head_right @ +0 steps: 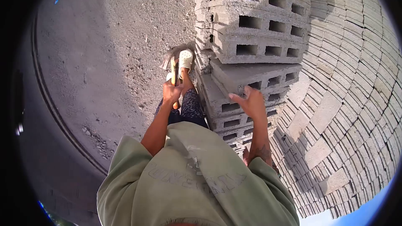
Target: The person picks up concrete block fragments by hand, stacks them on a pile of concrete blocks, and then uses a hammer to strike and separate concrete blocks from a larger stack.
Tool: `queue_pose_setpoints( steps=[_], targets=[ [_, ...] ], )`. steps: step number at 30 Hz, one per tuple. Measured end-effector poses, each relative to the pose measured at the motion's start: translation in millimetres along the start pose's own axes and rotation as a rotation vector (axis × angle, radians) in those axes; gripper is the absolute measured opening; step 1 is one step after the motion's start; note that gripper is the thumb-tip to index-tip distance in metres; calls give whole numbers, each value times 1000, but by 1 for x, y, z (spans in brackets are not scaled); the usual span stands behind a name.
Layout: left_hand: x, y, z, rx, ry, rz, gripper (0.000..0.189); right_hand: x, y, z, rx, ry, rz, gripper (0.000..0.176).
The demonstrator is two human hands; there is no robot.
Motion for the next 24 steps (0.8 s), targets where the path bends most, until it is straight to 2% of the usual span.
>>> queue_pose_setpoints(
  steps=[1, 3, 4, 5, 6, 7, 8, 9, 10, 12, 13, 14, 16, 17, 18, 19, 20, 22, 23, 24],
  targets=[
    [12, 16, 10, 26, -25, 64, 12, -8, 14, -4, 13, 7, -13, 50],
    [44, 41, 21, 50, -70, 119, 12, -32, 40, -11, 568, 112, -30, 54],
    [63, 49, 26, 54, -90, 115, 14, -40, 37, -31, 609, 138, -17, 57],
    [78, 53, 28, 37, -67, 255, 18, -47, 29, -60, 653, 170, 1, 60],
    [107, 57, 32, -25, -40, 347, 24, -52, 11, -88, 563, 137, 144, 61],
    [119, 59, 29, 2, -171, 365, 22, -55, -5, -106, 470, 101, 286, 61],
    [126, 62, 24, 29, -302, 382, 20, -56, -11, -112, 471, 104, 291, 61],
    [130, 65, 18, 27, -367, 386, 17, -51, -17, -116, 401, 11, 221, 59],
    [132, 66, 12, 26, -362, 393, 17, -49, -21, -121, 336, -86, 149, 56],
    [132, 63, 0, 73, -554, 427, 17, -44, -4, -103, 311, -92, 69, 46],
    [111, 61, -6, 51, -444, 410, 19, -35, 7, -95, 307, -79, 20, 44],
    [125, 59, -4, 55, -512, 481, 19, -30, 17, -89, 297, -87, 50, 44],
    [81, 30, -18, -82, -367, 843, 19, -22, 29, -73, 282, -132, -215, 43],
    [44, 3, -31, -48, -102, 938, 19, -24, 32, -75, 277, -138, -203, 43],
    [22, -22, -47, -74, -183, 124, 20, -26, 33, -75, 241, -175, -192, 44],
    [54, -23, -55, -166, 93, -123, 28, -29, 35, -77, 211, -203, -184, 45],
    [43, -35, -67, -161, 91, -120, 28, -27, 32, -76, 212, -197, -183, 45],
    [9, -57, -102, -150, 205, -243, 27, -20, 26, -80, 235, -112, -150, 42],
    [31, -37, -92, -48, 16, -177, 22, -40, 32, -77, 263, -53, -273, 41],
    [47, -17, -86, -69, 89, -36, 19, -36, 33, -65, 243, -79, -266, 41]
  ],
)
Point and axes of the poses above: each hand's wrist, its own z-axis away from the middle knuckle, its own y-axis out of the back of the hand, x = y × z, the point moved 2 cm from there along -z, towards the middle knuckle, and after that the axes turned 9 degrees about z, right-handed, at the moved point
